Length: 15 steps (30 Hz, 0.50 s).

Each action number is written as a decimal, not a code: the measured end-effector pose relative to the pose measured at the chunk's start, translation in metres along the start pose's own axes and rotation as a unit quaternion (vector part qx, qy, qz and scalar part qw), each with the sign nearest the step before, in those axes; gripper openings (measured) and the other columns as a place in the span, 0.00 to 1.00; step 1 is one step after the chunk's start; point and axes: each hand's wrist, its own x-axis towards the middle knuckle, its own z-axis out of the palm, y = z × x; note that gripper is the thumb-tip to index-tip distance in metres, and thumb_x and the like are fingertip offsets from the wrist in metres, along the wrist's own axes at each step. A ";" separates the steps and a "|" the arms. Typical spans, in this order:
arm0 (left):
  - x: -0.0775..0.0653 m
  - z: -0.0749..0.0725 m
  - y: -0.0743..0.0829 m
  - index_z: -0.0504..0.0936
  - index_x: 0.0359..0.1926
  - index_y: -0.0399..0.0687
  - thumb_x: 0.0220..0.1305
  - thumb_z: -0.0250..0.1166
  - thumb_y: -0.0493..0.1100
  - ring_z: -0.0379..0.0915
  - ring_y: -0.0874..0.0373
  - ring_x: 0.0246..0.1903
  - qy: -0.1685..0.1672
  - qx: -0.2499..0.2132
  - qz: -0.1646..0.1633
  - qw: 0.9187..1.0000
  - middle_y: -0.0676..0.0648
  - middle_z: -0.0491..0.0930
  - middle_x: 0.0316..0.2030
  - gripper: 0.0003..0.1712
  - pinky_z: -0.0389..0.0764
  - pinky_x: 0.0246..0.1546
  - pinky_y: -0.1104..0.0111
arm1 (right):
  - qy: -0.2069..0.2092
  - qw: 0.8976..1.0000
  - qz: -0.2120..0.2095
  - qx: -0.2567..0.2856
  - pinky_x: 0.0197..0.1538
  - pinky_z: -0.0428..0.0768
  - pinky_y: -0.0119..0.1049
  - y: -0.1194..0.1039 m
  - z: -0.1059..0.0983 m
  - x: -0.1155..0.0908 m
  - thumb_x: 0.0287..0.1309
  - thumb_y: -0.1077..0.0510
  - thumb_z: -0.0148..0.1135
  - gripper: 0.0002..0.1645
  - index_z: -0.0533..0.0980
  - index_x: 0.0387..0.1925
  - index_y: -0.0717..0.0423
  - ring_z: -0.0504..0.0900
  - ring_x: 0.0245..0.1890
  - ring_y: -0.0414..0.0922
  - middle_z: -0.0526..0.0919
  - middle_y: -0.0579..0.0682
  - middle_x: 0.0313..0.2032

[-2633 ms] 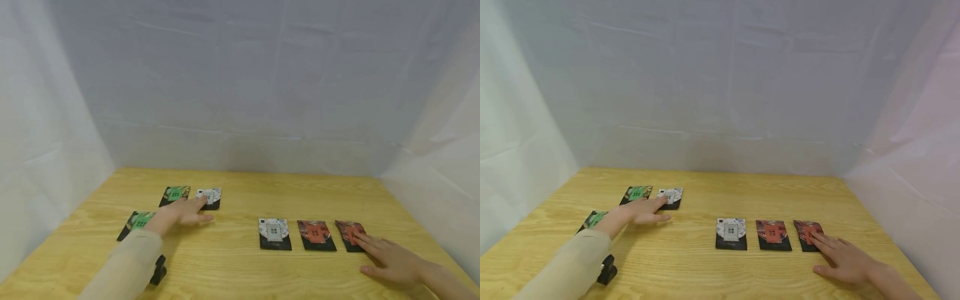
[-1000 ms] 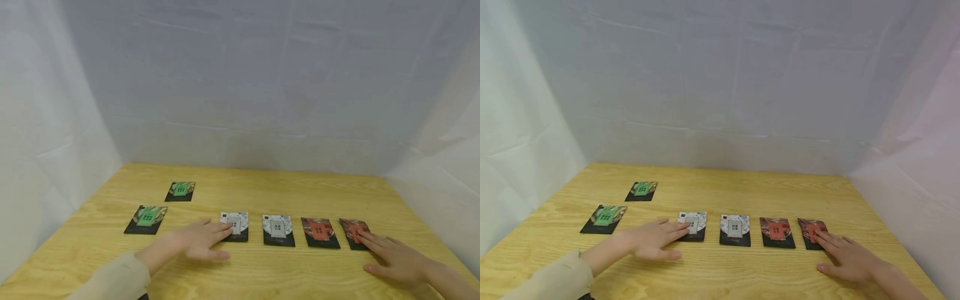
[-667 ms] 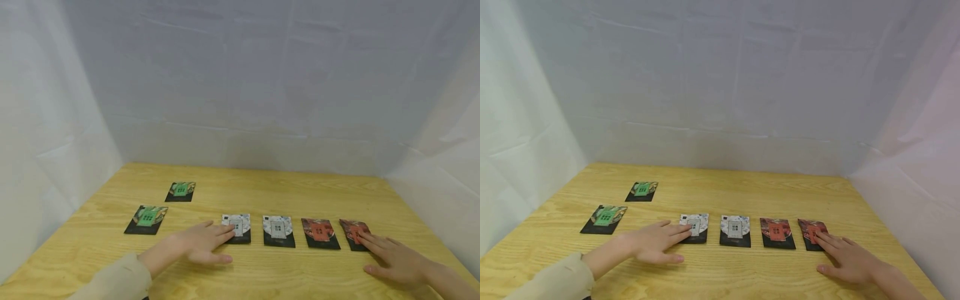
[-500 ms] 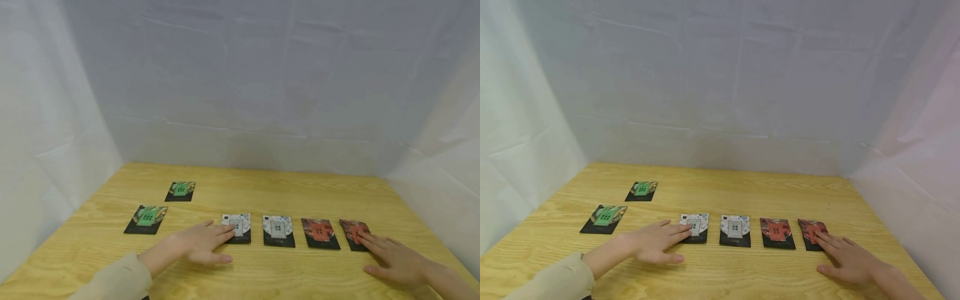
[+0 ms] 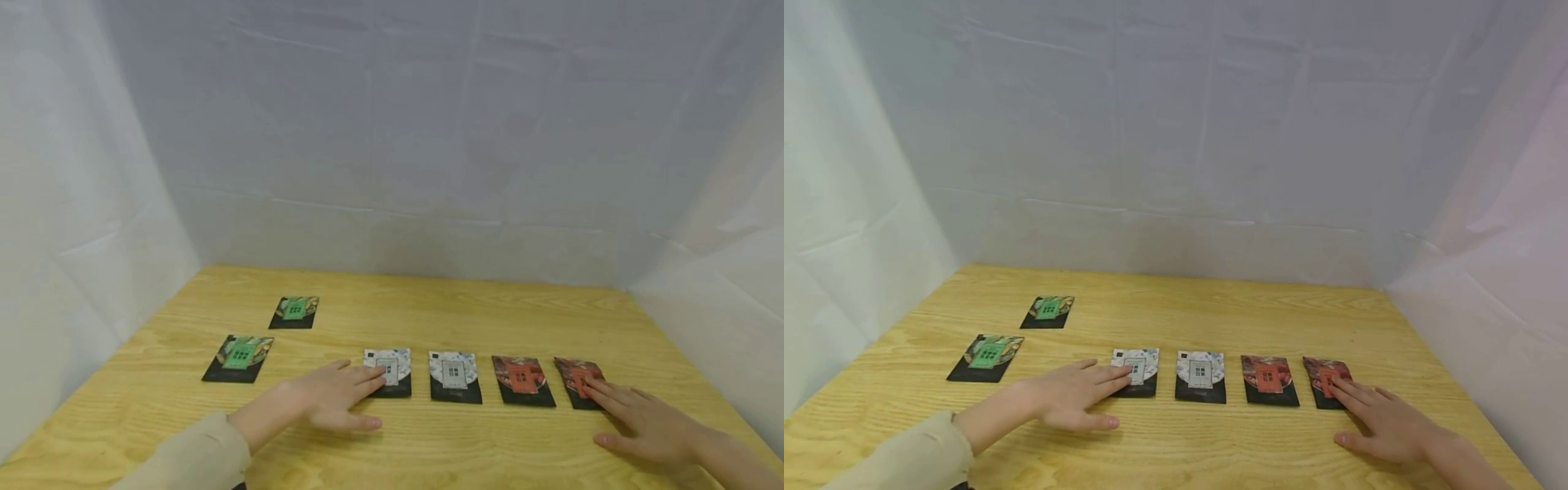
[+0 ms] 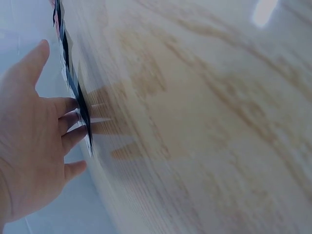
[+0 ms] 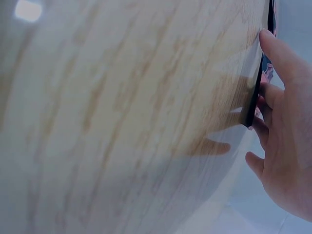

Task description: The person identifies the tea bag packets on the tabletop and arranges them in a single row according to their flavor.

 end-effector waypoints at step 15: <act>-0.002 -0.002 -0.001 0.54 0.71 0.49 0.63 0.39 0.73 0.44 0.52 0.69 0.021 -0.002 -0.001 1.000 0.48 0.47 0.71 0.46 0.46 0.67 0.51 | 0.012 1.000 -0.004 -0.014 0.48 0.66 0.67 -0.001 0.001 -0.001 0.61 0.45 0.56 0.38 0.61 0.66 0.61 0.69 0.54 0.68 0.64 0.67 0.61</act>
